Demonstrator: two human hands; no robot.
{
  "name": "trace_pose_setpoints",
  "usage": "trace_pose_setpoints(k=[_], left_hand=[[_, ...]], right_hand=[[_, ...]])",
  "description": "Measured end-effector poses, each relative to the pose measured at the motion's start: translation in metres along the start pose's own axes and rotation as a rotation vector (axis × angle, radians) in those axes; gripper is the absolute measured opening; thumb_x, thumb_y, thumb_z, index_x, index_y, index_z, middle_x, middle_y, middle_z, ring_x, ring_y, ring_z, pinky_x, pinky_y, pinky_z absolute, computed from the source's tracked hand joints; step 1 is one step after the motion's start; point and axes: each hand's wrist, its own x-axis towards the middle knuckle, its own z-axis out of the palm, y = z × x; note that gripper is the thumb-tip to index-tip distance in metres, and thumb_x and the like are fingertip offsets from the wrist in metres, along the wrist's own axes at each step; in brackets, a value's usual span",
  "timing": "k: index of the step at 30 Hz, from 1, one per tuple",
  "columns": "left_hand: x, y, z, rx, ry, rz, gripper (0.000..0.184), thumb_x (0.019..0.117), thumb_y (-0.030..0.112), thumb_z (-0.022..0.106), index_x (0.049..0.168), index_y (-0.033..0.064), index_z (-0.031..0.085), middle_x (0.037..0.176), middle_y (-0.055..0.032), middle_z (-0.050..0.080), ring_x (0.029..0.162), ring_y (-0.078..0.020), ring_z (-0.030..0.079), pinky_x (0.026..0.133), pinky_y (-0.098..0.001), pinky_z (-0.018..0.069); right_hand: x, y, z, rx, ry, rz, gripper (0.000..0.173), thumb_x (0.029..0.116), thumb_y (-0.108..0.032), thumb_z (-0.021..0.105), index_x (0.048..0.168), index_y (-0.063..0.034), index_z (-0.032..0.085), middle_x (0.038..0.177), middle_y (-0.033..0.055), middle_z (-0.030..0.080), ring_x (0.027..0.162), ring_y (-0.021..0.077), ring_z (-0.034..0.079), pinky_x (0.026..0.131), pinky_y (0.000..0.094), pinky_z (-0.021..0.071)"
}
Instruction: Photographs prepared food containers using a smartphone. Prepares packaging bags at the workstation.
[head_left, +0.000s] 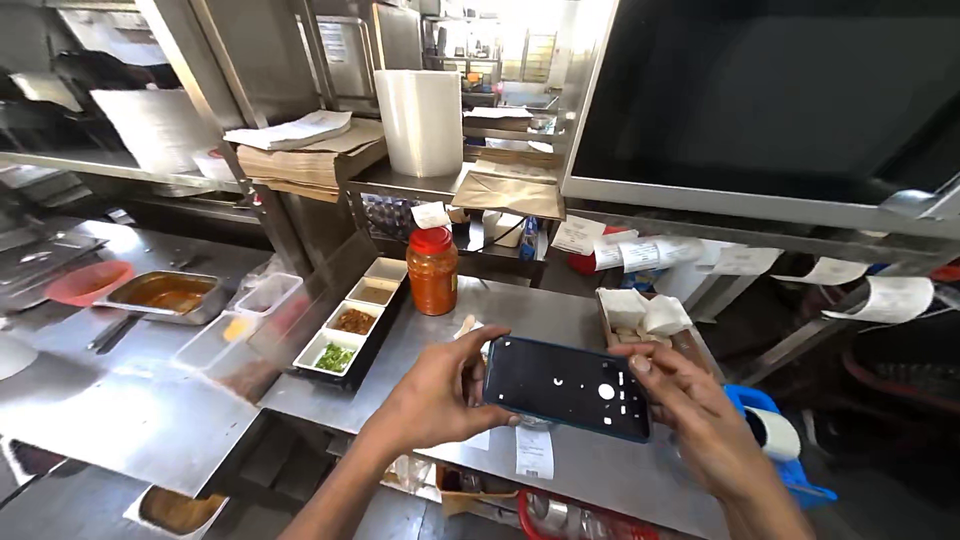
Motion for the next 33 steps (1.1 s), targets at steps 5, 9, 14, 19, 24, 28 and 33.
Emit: trace_pose_setpoints(k=[5, 9, 14, 19, 24, 28, 33], left_hand=[[0.0, 0.022, 0.002, -0.047, 0.076, 0.07, 0.085, 0.0757, 0.033, 0.092, 0.149, 0.0185, 0.051, 0.073, 0.0082, 0.064, 0.059, -0.0024, 0.059, 0.055, -0.0184, 0.0533], [-0.002, 0.034, -0.001, -0.066, 0.09, 0.086, 0.086, 0.075, 0.031, 0.092, 0.15, 0.02, 0.051, 0.072, 0.008, 0.064, 0.058, -0.0029, 0.058, 0.054, -0.0181, 0.0525], [0.001, 0.04, -0.005, -0.043, 0.087, 0.083, 0.085, 0.0752, 0.033, 0.091, 0.15, 0.0227, 0.051, 0.075, 0.0071, 0.065, 0.059, -0.0039, 0.06, 0.055, -0.0194, 0.0549], [0.002, 0.038, -0.001, -0.021, 0.088, 0.081, 0.087, 0.0748, 0.036, 0.092, 0.15, 0.0219, 0.051, 0.074, 0.0082, 0.064, 0.058, -0.0032, 0.059, 0.053, -0.0193, 0.0531], [0.0, 0.035, 0.004, -0.022, 0.09, 0.066, 0.086, 0.075, 0.037, 0.092, 0.15, 0.0205, 0.052, 0.073, 0.0087, 0.063, 0.058, -0.0017, 0.057, 0.053, -0.0179, 0.0515], [-0.001, 0.034, 0.006, -0.025, 0.087, 0.057, 0.086, 0.0753, 0.036, 0.091, 0.15, 0.02, 0.051, 0.073, 0.0089, 0.063, 0.058, -0.0016, 0.057, 0.052, -0.0177, 0.0514], [-0.004, 0.032, 0.007, -0.028, 0.084, 0.039, 0.086, 0.0755, 0.037, 0.091, 0.15, 0.0212, 0.051, 0.073, 0.009, 0.063, 0.057, -0.0014, 0.057, 0.052, -0.0178, 0.0519]], right_hand=[[-0.005, -0.022, -0.007, -0.015, 0.04, -0.168, 0.042, 0.0986, -0.048, 0.062, 0.124, -0.016, 0.071, 0.098, 0.006, 0.073, 0.077, 0.0127, 0.069, 0.059, 0.0219, 0.0568], [-0.011, -0.032, -0.008, 0.026, 0.07, -0.233, 0.045, 0.0979, -0.046, 0.064, 0.127, -0.0116, 0.07, 0.104, 0.0092, 0.073, 0.086, 0.0171, 0.072, 0.07, 0.0264, 0.0618], [-0.013, -0.032, -0.006, 0.066, 0.107, -0.262, 0.044, 0.0972, -0.043, 0.067, 0.126, -0.0093, 0.071, 0.106, 0.0113, 0.073, 0.089, 0.0196, 0.073, 0.075, 0.0294, 0.0629], [-0.011, -0.027, -0.008, 0.094, 0.111, -0.247, 0.044, 0.0965, -0.038, 0.068, 0.126, -0.0063, 0.071, 0.108, 0.0152, 0.073, 0.092, 0.0229, 0.073, 0.077, 0.0313, 0.063], [-0.01, -0.024, -0.009, 0.079, 0.117, -0.237, 0.045, 0.0946, -0.039, 0.07, 0.126, -0.0066, 0.072, 0.106, 0.0142, 0.073, 0.09, 0.0227, 0.073, 0.076, 0.0305, 0.0631], [-0.009, -0.021, -0.008, 0.082, 0.103, -0.243, 0.044, 0.0952, -0.038, 0.07, 0.126, -0.0062, 0.071, 0.106, 0.0145, 0.073, 0.089, 0.0226, 0.073, 0.076, 0.0303, 0.0631], [-0.012, -0.019, -0.005, 0.087, 0.095, -0.239, 0.045, 0.0944, -0.037, 0.071, 0.126, -0.0055, 0.07, 0.105, 0.0148, 0.073, 0.088, 0.0226, 0.073, 0.075, 0.0302, 0.0635]])
